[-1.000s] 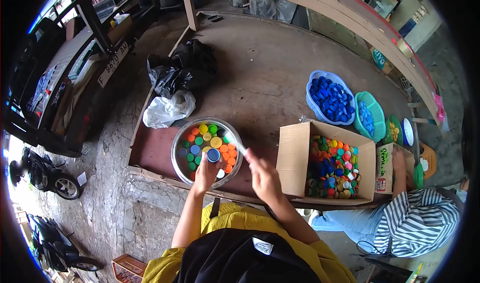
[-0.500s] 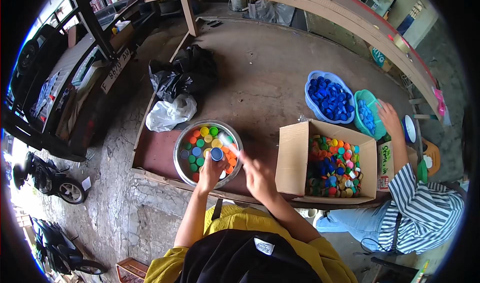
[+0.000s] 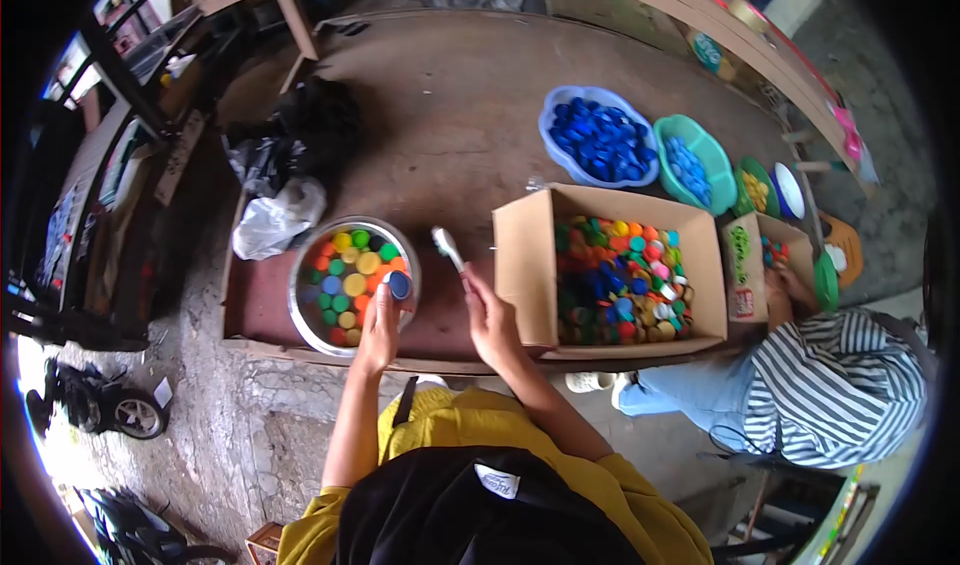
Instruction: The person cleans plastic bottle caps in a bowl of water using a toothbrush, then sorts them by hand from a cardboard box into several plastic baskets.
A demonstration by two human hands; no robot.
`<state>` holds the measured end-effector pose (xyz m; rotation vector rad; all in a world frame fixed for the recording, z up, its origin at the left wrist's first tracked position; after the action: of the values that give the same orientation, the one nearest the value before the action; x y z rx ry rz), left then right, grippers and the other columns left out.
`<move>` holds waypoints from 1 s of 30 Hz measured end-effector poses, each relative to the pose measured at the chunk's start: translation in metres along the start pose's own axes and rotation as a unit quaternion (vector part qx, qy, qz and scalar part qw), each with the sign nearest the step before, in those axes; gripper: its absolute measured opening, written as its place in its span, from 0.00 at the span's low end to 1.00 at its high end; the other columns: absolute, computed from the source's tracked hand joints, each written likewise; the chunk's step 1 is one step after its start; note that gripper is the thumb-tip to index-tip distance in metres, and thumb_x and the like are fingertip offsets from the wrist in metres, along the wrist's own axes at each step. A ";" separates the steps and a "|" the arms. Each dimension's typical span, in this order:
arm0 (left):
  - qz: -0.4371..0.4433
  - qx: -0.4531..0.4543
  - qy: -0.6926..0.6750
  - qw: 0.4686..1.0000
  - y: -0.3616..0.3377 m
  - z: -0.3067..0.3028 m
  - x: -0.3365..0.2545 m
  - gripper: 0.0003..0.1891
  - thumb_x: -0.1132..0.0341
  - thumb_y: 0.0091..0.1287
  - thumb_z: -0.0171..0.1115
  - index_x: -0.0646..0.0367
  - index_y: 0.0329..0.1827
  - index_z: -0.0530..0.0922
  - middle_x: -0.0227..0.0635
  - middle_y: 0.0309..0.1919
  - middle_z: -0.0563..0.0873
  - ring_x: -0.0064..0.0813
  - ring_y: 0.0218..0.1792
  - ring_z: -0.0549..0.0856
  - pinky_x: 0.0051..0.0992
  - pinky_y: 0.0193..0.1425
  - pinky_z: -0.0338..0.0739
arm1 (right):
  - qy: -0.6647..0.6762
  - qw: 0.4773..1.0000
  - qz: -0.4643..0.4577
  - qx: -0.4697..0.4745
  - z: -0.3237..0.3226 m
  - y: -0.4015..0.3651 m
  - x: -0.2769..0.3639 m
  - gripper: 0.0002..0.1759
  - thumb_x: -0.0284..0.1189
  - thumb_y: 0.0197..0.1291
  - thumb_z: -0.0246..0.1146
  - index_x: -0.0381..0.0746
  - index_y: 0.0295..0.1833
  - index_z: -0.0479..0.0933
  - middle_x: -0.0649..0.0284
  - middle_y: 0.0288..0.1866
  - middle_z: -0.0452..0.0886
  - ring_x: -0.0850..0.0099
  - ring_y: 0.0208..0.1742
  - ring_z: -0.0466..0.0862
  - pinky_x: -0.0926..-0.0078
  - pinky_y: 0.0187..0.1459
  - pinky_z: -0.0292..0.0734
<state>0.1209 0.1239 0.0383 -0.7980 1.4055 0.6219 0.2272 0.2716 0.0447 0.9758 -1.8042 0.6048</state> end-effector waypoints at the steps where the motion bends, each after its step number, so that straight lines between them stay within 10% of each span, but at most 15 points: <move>1: 0.026 0.018 0.017 0.999 0.005 0.013 -0.011 0.27 0.45 0.73 0.32 0.60 0.41 0.72 0.30 0.32 0.75 0.20 0.32 0.70 0.21 0.39 0.64 | 0.034 0.998 -0.059 -0.014 0.002 -0.002 -0.012 0.21 0.23 0.64 0.53 0.40 0.63 0.68 0.51 0.43 0.81 0.64 0.40 0.82 0.76 0.38 0.75; 4: 0.040 0.051 0.086 0.994 0.005 0.068 -0.073 0.22 0.53 0.73 0.39 0.63 0.54 0.69 0.38 0.41 0.77 0.27 0.46 0.75 0.27 0.55 0.68 | 0.045 0.995 -0.084 0.025 0.003 -0.021 -0.023 0.20 0.24 0.64 0.51 0.37 0.62 0.67 0.45 0.44 0.80 0.54 0.45 0.82 0.67 0.41 0.76; 6: 0.101 0.200 0.026 0.974 0.018 0.104 -0.100 0.19 0.55 0.73 0.43 0.63 0.53 0.69 0.41 0.43 0.79 0.30 0.47 0.77 0.31 0.53 0.70 | -0.084 0.975 0.055 0.198 -0.009 -0.025 -0.019 0.22 0.26 0.64 0.51 0.31 0.63 0.64 0.46 0.53 0.77 0.57 0.56 0.77 0.67 0.54 0.71; 8: 0.155 0.235 0.044 0.959 0.026 0.146 -0.120 0.18 0.57 0.71 0.48 0.64 0.51 0.68 0.44 0.40 0.78 0.35 0.43 0.78 0.32 0.51 0.72 | -0.065 0.972 -0.218 0.050 0.011 -0.032 -0.060 0.30 0.24 0.63 0.51 0.36 0.71 0.55 0.54 0.55 0.74 0.65 0.51 0.75 0.68 0.54 0.66; 10: 0.237 0.254 0.029 0.937 0.037 0.186 -0.125 0.17 0.59 0.68 0.54 0.66 0.48 0.67 0.48 0.39 0.78 0.40 0.42 0.79 0.34 0.47 0.73 | -0.047 0.978 -0.107 0.175 -0.002 -0.033 -0.050 0.30 0.24 0.65 0.50 0.38 0.72 0.54 0.60 0.54 0.72 0.75 0.45 0.72 0.76 0.50 0.67; 12: 0.153 0.320 0.107 0.929 0.052 0.217 -0.100 0.36 0.63 0.66 0.55 0.70 0.69 0.47 0.58 0.46 0.76 0.49 0.47 0.78 0.39 0.52 0.71 | 0.061 0.980 -0.068 0.175 0.010 -0.036 -0.077 0.28 0.25 0.67 0.49 0.40 0.72 0.56 0.62 0.55 0.70 0.82 0.45 0.69 0.85 0.49 0.65; 15: 0.227 0.319 0.124 0.912 0.037 0.201 -0.072 0.47 0.66 0.64 0.57 0.65 0.71 0.27 0.58 0.52 0.72 0.48 0.48 0.77 0.36 0.56 0.71 | 0.055 0.982 -0.080 0.159 0.003 -0.036 -0.077 0.25 0.26 0.68 0.48 0.40 0.70 0.58 0.60 0.55 0.71 0.82 0.49 0.70 0.87 0.50 0.65; 17: 0.179 0.340 0.075 0.920 0.026 0.153 -0.083 0.45 0.68 0.63 0.59 0.64 0.72 0.33 0.51 0.49 0.74 0.43 0.48 0.77 0.34 0.57 0.70 | -0.112 0.969 -0.210 0.058 -0.002 -0.039 -0.063 0.24 0.26 0.68 0.48 0.40 0.69 0.61 0.59 0.52 0.73 0.81 0.49 0.72 0.85 0.48 0.67; 19: 0.253 0.190 0.136 0.939 0.023 0.095 -0.061 0.37 0.72 0.56 0.61 0.62 0.70 0.56 0.44 0.46 0.77 0.41 0.46 0.78 0.34 0.54 0.72 | -0.017 0.990 -0.083 0.115 -0.012 -0.038 -0.052 0.23 0.24 0.66 0.51 0.38 0.66 0.64 0.56 0.50 0.78 0.74 0.46 0.78 0.79 0.47 0.71; 21: 0.133 0.079 0.203 0.967 0.021 0.022 -0.055 0.24 0.76 0.51 0.62 0.62 0.54 0.72 0.47 0.48 0.77 0.44 0.51 0.77 0.34 0.54 0.73 | 0.065 0.991 -0.077 0.084 -0.008 -0.035 -0.044 0.19 0.24 0.66 0.52 0.36 0.63 0.68 0.55 0.45 0.81 0.72 0.39 0.81 0.78 0.40 0.74; 24: 0.126 -0.140 0.524 0.830 0.029 -0.081 0.001 0.18 0.67 0.52 0.67 0.55 0.47 0.78 0.39 0.41 0.79 0.40 0.44 0.78 0.37 0.46 0.73 | 0.052 0.992 -0.017 0.110 -0.012 -0.033 -0.033 0.20 0.24 0.66 0.52 0.38 0.64 0.68 0.62 0.44 0.80 0.80 0.39 0.76 0.83 0.40 0.72; 30: 0.062 -0.086 0.639 0.762 0.040 -0.134 0.017 0.18 0.56 0.50 0.68 0.52 0.43 0.81 0.33 0.43 0.78 0.34 0.49 0.72 0.33 0.51 0.66 | 0.042 0.992 -0.026 0.120 0.003 -0.029 -0.023 0.21 0.22 0.65 0.52 0.37 0.64 0.67 0.61 0.44 0.80 0.81 0.39 0.76 0.83 0.41 0.73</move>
<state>0.0092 0.0410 0.0185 -1.3980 2.6859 0.2346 0.2550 0.2612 0.0215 1.1368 -1.6525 0.8333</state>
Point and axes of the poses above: each hand's wrist, its own y-axis towards the middle knuckle, its own z-axis out of the palm, x = y × z, the point moved 1 cm from there along y, towards the middle knuckle
